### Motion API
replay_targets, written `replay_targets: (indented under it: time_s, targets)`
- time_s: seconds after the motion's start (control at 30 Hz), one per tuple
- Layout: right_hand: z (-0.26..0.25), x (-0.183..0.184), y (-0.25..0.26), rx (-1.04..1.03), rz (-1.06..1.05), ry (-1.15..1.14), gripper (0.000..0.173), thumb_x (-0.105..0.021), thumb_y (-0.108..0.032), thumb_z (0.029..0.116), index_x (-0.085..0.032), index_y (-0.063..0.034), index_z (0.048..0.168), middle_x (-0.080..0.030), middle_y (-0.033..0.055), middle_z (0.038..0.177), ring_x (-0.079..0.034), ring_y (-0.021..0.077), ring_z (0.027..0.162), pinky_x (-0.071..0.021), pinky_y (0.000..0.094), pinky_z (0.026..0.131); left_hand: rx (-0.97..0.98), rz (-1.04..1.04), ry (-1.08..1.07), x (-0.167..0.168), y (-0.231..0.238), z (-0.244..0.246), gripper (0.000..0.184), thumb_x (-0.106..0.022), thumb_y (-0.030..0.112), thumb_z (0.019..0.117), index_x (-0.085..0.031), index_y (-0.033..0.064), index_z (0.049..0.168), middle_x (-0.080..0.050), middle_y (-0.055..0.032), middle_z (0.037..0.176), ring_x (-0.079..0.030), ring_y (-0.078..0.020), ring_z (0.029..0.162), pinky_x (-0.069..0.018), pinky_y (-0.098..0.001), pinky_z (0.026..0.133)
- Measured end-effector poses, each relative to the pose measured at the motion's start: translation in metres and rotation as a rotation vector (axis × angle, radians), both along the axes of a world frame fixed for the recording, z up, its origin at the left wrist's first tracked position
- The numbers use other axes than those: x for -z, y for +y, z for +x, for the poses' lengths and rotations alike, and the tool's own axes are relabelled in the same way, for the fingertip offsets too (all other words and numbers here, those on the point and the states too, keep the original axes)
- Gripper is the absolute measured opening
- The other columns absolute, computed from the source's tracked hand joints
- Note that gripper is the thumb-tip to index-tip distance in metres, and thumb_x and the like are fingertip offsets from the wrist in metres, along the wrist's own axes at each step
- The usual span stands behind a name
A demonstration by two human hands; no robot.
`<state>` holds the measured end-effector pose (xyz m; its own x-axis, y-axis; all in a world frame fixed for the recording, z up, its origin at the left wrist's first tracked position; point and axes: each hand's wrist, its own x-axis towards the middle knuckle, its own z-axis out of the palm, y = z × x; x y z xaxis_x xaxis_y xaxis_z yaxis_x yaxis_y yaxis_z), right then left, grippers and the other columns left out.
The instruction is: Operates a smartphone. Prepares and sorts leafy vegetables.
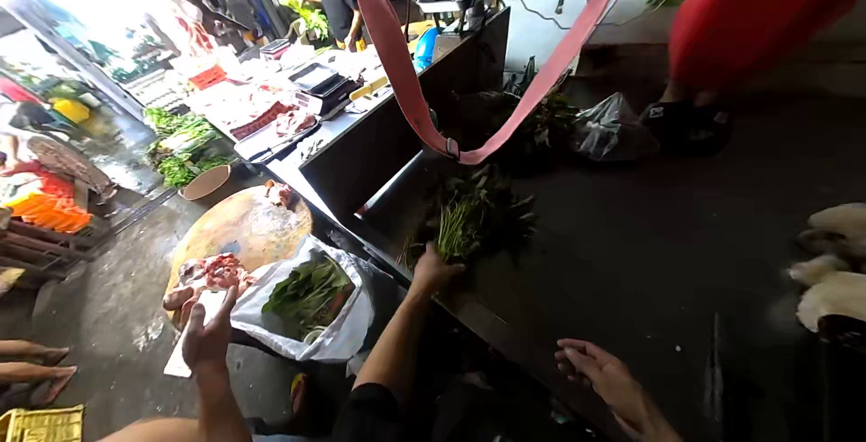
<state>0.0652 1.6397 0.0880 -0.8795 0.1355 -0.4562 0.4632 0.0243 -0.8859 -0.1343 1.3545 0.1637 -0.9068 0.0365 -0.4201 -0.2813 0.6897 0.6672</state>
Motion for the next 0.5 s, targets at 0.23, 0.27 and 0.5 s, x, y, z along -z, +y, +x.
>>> replay_targets:
  time_s: [0.23, 0.27, 0.5]
  targets:
    - [0.041, 0.014, 0.028, -0.075, -0.047, -0.071, 0.027, -0.055, -0.014, 0.1057, -0.062, 0.0029, 0.126, -0.073, 0.0125, 0.103, -0.072, 0.0181, 0.087, -0.0609, 0.0351, 0.079, -0.272, 0.666, 0.148, -0.044, 0.048, 0.05, 0.045, -0.036, 0.04, 0.1118, -0.053, 0.0029, 0.13, -0.058, -0.0083, 0.085, -0.052, -0.0142, 0.06, -0.0494, -0.0308, 0.057]
    - [0.044, 0.011, 0.029, -0.052, -0.045, -0.053, 0.028, -0.054, -0.014, 0.1054, -0.062, 0.0034, 0.126, -0.073, 0.0129, 0.103, -0.072, 0.0186, 0.087, -0.0606, 0.0354, 0.079, -0.267, 0.716, 0.217, -0.06, 0.054, 0.054, 0.04, -0.037, 0.038, 0.1119, -0.053, 0.0041, 0.127, -0.057, -0.007, 0.08, -0.053, -0.0138, 0.058, -0.0495, -0.0298, 0.056]
    - [0.055, 0.004, 0.041, -0.023, -0.076, 0.092, 0.031, -0.049, -0.016, 0.1043, -0.059, 0.0042, 0.126, -0.073, 0.0091, 0.1, -0.072, 0.014, 0.085, -0.0616, 0.0305, 0.076, -0.015, 0.85, 0.234, -0.081, 0.105, 0.091, 0.044, -0.053, 0.023, 0.1072, -0.042, 0.0043, 0.146, -0.067, -0.0167, 0.114, -0.066, -0.0205, 0.095, -0.056, -0.0424, 0.087]
